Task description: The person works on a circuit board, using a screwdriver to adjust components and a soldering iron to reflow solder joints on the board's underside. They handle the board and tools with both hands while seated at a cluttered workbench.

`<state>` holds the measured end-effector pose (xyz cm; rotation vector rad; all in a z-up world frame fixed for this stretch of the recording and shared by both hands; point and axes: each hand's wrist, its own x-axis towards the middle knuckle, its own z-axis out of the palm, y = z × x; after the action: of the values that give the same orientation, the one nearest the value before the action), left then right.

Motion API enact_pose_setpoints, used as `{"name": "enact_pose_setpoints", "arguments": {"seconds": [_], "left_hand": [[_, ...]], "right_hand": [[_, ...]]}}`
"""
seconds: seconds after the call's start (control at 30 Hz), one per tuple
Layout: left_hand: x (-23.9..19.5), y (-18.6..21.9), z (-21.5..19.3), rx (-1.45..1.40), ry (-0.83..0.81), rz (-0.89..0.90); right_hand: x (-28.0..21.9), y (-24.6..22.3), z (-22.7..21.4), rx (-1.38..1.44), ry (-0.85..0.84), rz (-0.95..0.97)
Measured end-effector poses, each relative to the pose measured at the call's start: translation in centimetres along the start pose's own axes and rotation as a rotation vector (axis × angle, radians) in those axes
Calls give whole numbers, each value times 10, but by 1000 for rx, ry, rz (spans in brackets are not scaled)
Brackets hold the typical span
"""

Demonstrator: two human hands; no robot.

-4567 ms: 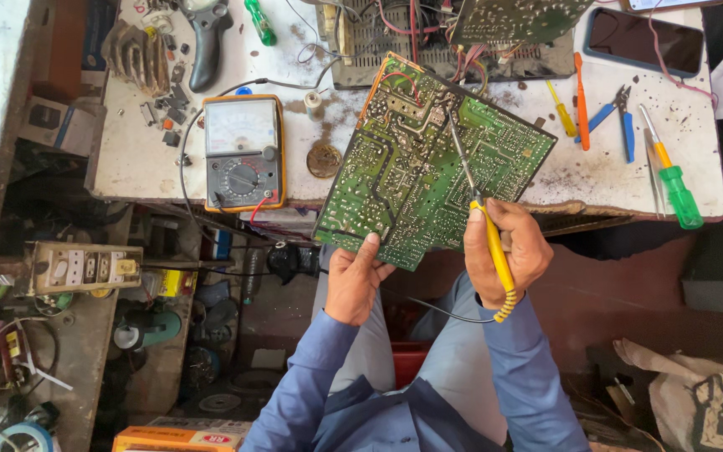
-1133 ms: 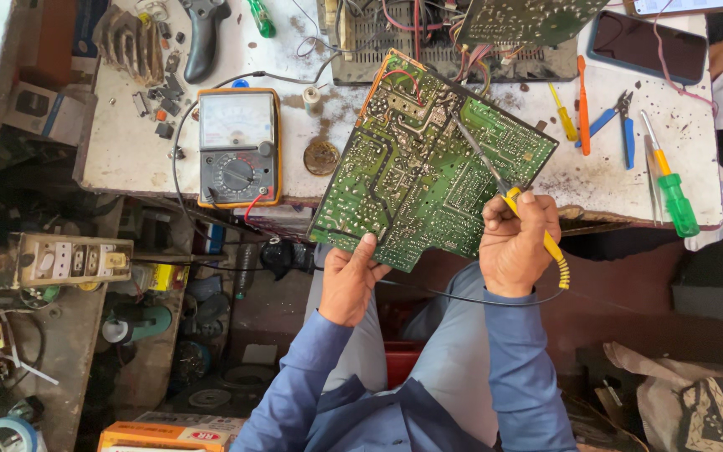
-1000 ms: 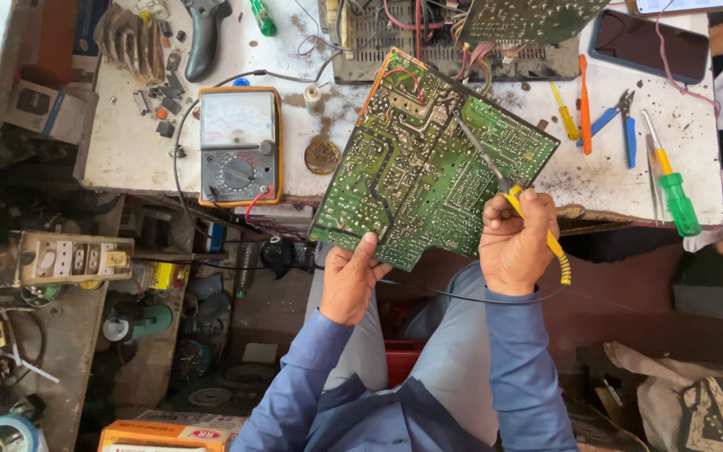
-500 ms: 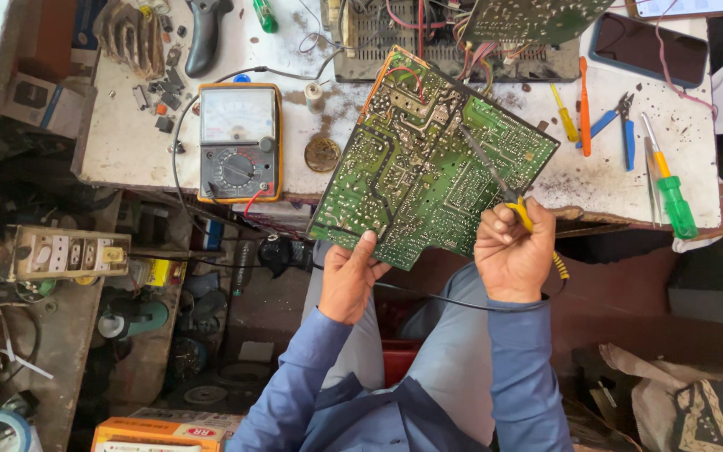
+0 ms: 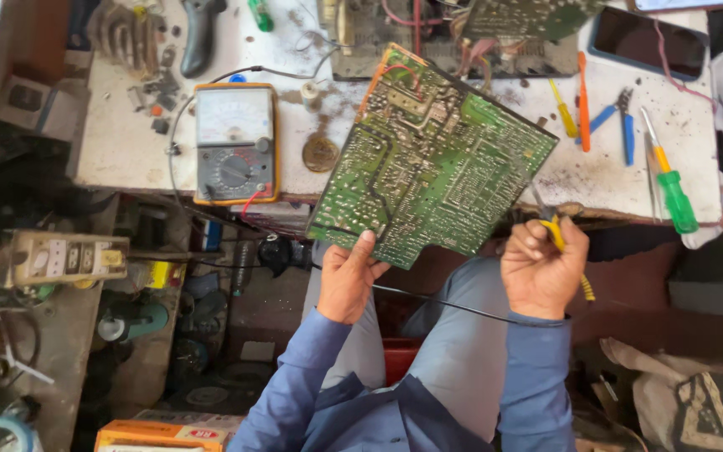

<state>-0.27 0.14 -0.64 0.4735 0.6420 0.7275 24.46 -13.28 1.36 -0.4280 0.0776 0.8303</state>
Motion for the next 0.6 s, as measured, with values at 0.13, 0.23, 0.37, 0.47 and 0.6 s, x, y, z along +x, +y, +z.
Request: {"name": "enact_pose_setpoints", "arguments": {"seconds": [0.13, 0.23, 0.37, 0.47, 0.6], "left_hand": [[2, -12, -21, -4, -76, 67], [4, -19, -27, -31, -194, 154], [-1, -11, -14, 4, -27, 20], [-5, -2, 3, 4, -49, 19], [-9, 6, 15, 0, -80, 33]], "right_hand": [[-16, -38, -43, -19, 74, -149], [-19, -59, -69, -27, 118, -231], [-17, -67, -89, -218, 205, -306], [-20, -67, -94, -176, 186, -369], [-22, -69, -90, -198, 241, -375]]}}
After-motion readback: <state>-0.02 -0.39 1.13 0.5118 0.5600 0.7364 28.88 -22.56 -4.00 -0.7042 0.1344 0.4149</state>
